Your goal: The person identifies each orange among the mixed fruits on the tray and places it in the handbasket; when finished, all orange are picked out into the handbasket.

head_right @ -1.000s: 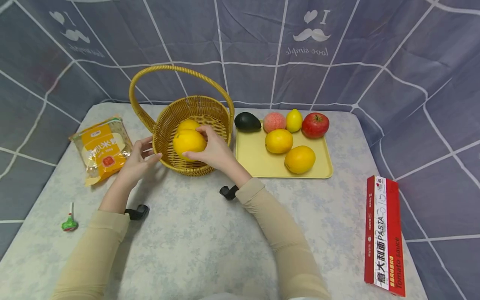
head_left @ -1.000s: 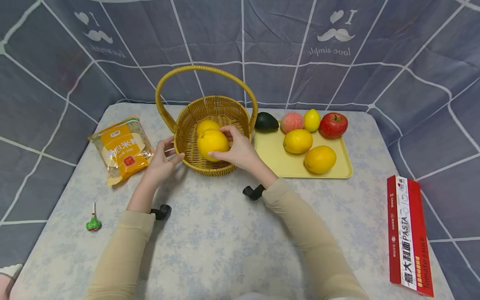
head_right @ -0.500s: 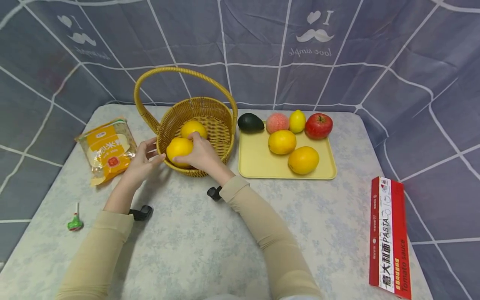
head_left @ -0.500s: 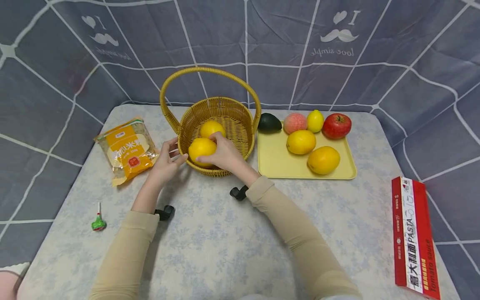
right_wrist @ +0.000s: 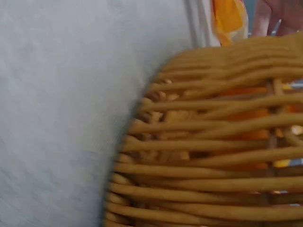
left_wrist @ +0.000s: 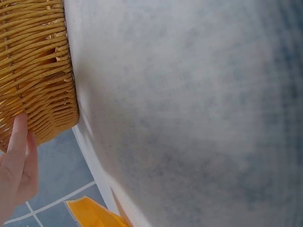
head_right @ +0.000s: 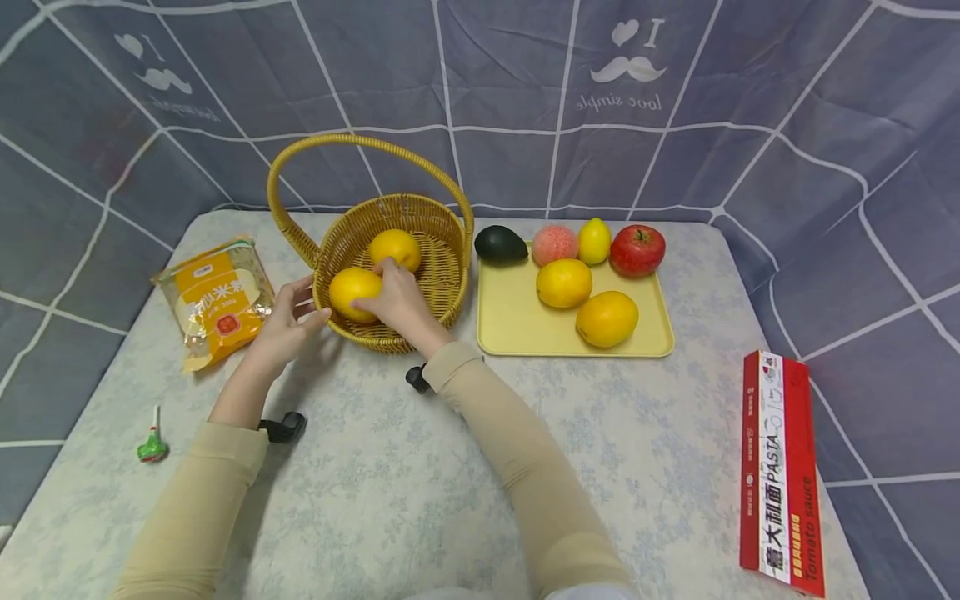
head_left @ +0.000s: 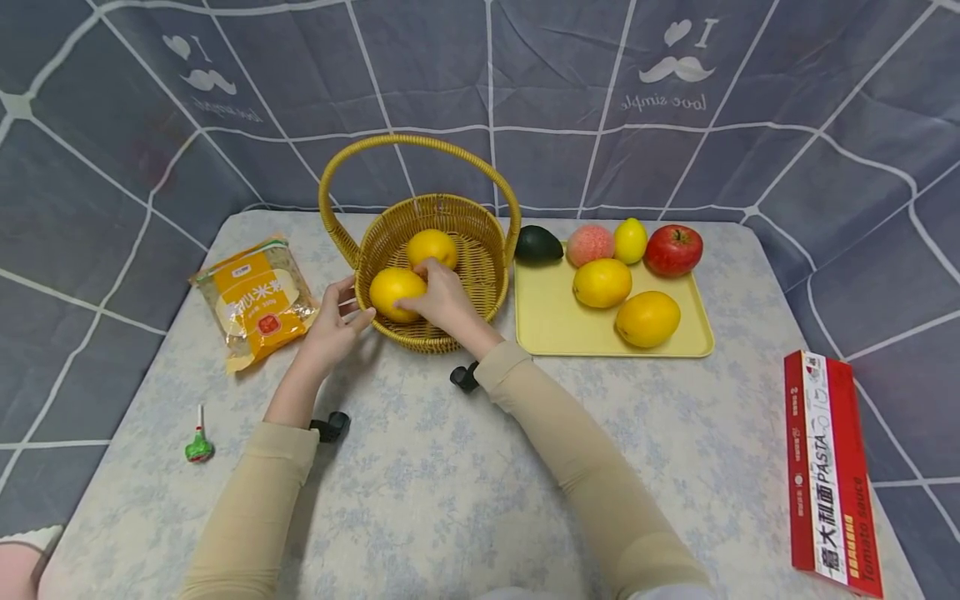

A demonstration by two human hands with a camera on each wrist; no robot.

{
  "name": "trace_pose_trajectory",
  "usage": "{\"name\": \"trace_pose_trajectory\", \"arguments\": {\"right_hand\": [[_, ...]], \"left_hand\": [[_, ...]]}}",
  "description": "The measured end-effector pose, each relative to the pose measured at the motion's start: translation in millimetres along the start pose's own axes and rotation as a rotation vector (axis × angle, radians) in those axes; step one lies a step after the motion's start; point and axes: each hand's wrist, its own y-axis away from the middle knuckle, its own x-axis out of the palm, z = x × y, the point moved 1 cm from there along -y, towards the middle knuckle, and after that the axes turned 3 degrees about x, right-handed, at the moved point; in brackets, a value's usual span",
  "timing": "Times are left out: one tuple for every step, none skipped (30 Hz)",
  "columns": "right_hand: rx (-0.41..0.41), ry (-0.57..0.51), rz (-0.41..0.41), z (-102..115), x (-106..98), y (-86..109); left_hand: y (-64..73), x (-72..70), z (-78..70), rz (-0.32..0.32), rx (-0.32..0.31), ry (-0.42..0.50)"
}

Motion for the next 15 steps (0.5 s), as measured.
{"name": "trace_pose_trajectory", "arguments": {"right_hand": [[-0.002,0.002,-0.003,0.2,0.1,-0.9],[-0.005,0.002,-0.002,0.4,0.0,-1.4],[-0.005,0.005,0.000,0.6,0.0,-1.7],[-0.006,0.013,0.003,0.9,-0.1,-1.7],[-0.005,0.017,0.006,1.0,-0.2,-1.5],[-0.006,0.021,0.008,1.0,-0.1,-1.3],[-0.005,0.022,0.008,0.8,0.0,-1.2],[-0.006,0.022,0.008,0.8,0.1,-1.0],[-0.006,0.024,0.008,0.7,0.0,-0.5],[-0.008,0.029,0.007,0.7,-0.2,0.2],[-0.009,0.033,0.009,0.7,-0.5,0.7],[-0.010,0.041,0.010,0.7,-1.0,1.6],[-0.015,0.050,0.010,0.6,-1.7,2.5],[-0.020,0.057,0.009,0.4,-2.5,3.7],[-0.025,0.061,0.007,0.3,-3.5,5.2]], "left_hand": [[0.0,0.2,0.0,0.000,-0.002,-0.001],[-0.1,0.3,0.0,-0.001,-0.004,-0.002],[-0.1,0.4,-0.1,-0.003,-0.007,-0.002],[-0.1,0.5,-0.4,-0.004,-0.008,-0.002],[-0.1,0.6,-0.7,-0.004,-0.010,0.000],[0.0,0.7,-0.9,-0.004,-0.010,0.002],[0.0,0.7,-1.1,-0.003,-0.009,0.003],[0.0,0.6,-1.3,-0.003,-0.009,0.004],[0.1,0.6,-1.5,-0.002,-0.011,0.003],[0.0,0.6,-1.7,-0.002,-0.012,0.002],[0.0,0.6,-1.9,-0.001,-0.013,0.001],[-0.1,0.6,-2.0,-0.001,-0.017,0.000],[-0.3,0.5,-2.0,-0.001,-0.021,-0.002],[-0.4,0.6,-2.1,-0.001,-0.023,-0.003],[-0.7,0.6,-2.1,-0.001,-0.026,-0.004]]}}
